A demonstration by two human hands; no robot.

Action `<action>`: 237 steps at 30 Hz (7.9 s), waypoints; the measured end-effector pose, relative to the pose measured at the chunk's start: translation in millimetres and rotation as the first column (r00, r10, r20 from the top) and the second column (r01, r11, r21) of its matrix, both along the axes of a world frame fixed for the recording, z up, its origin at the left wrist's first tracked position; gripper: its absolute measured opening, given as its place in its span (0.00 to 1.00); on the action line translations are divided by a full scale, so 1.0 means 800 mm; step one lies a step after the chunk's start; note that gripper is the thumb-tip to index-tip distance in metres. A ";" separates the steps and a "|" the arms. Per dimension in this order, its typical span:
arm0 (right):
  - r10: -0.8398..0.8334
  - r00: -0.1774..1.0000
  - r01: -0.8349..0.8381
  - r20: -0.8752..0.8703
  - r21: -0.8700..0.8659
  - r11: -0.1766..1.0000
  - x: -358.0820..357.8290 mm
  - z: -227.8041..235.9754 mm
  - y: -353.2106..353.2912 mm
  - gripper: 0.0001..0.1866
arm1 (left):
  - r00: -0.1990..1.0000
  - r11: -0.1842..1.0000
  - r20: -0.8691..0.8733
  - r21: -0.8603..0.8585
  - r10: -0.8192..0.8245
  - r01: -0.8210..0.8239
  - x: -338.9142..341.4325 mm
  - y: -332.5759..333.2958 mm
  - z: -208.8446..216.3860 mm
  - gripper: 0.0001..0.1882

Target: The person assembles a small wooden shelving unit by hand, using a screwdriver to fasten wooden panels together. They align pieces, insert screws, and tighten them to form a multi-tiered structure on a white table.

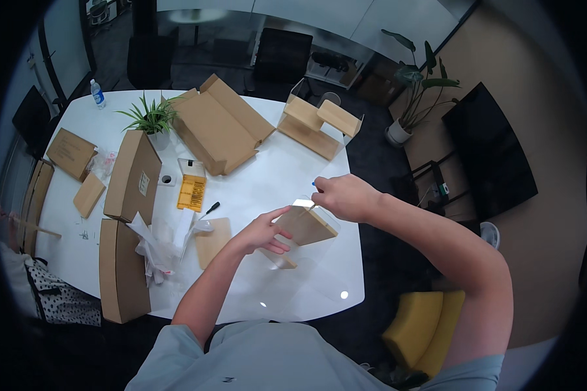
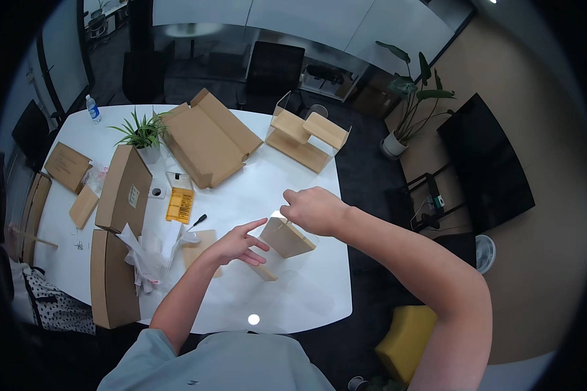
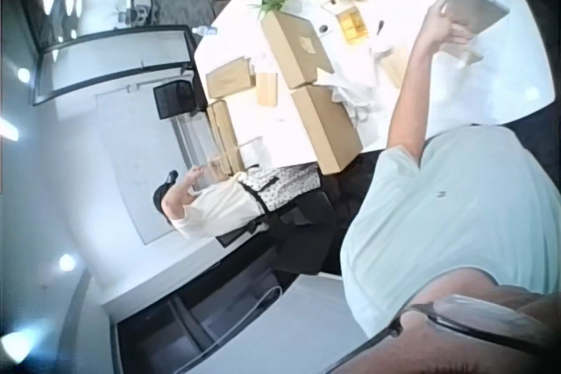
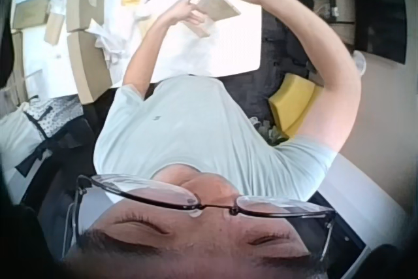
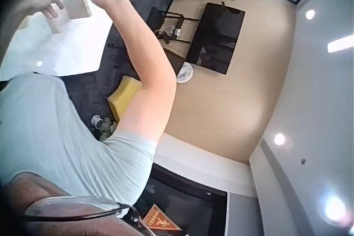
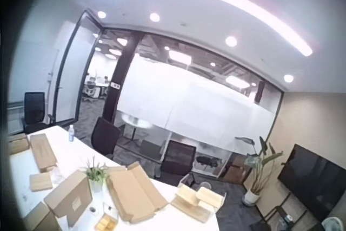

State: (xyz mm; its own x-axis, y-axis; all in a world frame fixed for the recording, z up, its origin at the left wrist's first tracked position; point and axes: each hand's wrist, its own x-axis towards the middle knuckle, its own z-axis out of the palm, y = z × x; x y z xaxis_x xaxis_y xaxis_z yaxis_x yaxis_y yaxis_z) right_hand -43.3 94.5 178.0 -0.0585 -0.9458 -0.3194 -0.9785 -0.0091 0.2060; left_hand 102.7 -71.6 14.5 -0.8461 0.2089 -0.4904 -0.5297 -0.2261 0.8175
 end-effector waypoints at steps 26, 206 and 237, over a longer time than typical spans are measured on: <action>-0.089 0.992 0.109 -0.092 0.235 0.966 -0.016 0.016 0.009 0.10 | 1.000 1.000 -0.018 -0.017 0.003 -0.003 0.000 0.004 0.001 0.37; -0.716 0.693 0.706 -0.085 0.278 0.651 -0.013 -0.004 -0.068 0.10 | 0.999 0.999 -0.030 -0.049 0.019 -0.020 -0.008 0.006 -0.004 0.40; -0.642 0.740 0.667 -0.200 0.336 0.665 0.003 0.010 -0.057 0.15 | 0.998 0.999 -0.052 -0.032 0.024 -0.026 -0.006 0.004 -0.011 0.40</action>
